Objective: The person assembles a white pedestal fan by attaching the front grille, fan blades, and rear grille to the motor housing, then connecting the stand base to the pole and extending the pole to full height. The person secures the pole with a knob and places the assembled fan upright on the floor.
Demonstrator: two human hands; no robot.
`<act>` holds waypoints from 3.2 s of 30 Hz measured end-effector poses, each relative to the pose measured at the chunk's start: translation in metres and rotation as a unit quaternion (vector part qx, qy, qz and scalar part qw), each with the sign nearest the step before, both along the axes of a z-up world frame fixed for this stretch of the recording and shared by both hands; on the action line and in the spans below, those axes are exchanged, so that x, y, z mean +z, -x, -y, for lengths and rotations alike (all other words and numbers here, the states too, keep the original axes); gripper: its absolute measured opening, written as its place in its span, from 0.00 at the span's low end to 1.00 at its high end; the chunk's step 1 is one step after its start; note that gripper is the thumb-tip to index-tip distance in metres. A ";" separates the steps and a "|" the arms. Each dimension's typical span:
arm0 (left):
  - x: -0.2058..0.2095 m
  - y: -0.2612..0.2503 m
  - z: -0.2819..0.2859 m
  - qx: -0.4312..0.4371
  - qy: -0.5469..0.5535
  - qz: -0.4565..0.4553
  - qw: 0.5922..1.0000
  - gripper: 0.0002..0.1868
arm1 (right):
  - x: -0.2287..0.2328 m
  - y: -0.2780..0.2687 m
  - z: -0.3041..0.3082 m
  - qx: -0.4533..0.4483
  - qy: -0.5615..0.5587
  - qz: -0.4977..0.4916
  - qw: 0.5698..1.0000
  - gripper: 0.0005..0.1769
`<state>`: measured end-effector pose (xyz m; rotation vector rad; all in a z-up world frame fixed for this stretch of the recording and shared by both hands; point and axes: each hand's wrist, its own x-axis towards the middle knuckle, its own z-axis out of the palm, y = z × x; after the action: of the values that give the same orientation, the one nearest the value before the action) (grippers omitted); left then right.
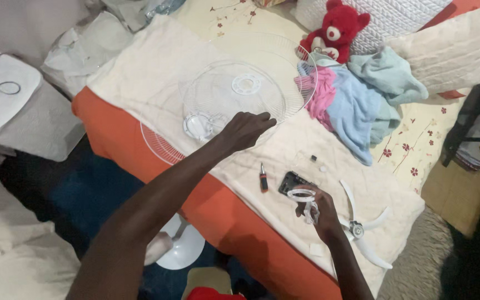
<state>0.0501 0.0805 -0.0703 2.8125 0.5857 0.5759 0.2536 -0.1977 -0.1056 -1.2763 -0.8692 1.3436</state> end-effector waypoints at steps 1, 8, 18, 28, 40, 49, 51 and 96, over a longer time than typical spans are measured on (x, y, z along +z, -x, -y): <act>-0.013 -0.009 -0.017 -0.009 -0.007 -0.013 1.000 0.18 | 0.001 -0.001 -0.006 -0.008 0.009 0.012 1.000 0.46; -0.104 -0.055 -0.124 0.004 -0.024 -0.030 0.999 0.19 | -0.003 0.003 -0.078 -0.040 0.049 -0.012 0.998 0.45; -0.220 -0.089 -0.237 0.012 -0.169 0.203 0.964 0.24 | -0.014 -0.007 -0.205 -0.033 0.114 -0.008 0.993 0.36; -0.264 -0.087 -0.264 0.201 -0.113 0.032 0.973 0.11 | -0.047 -0.025 -0.290 -0.027 0.141 0.032 0.989 0.32; -0.151 -0.002 -0.085 0.313 0.165 0.179 0.918 0.23 | -0.144 -0.044 -0.339 -0.064 0.147 0.035 0.986 0.29; -0.113 0.076 -0.039 0.178 0.205 -0.131 0.954 0.12 | -0.154 -0.065 -0.313 -0.081 0.186 -0.010 0.979 0.29; -0.080 0.088 -0.055 0.173 0.168 -0.095 0.966 0.11 | -0.150 -0.072 -0.305 -0.080 0.156 -0.009 0.984 0.28; -0.240 0.232 -0.280 0.569 0.049 -0.181 0.801 0.17 | -0.133 -0.078 -0.243 -0.042 0.214 0.057 0.974 0.29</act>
<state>-0.1824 0.3608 -0.3101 2.1620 2.3199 0.1085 0.3315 0.0457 -0.2386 -1.7175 -0.6099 1.4472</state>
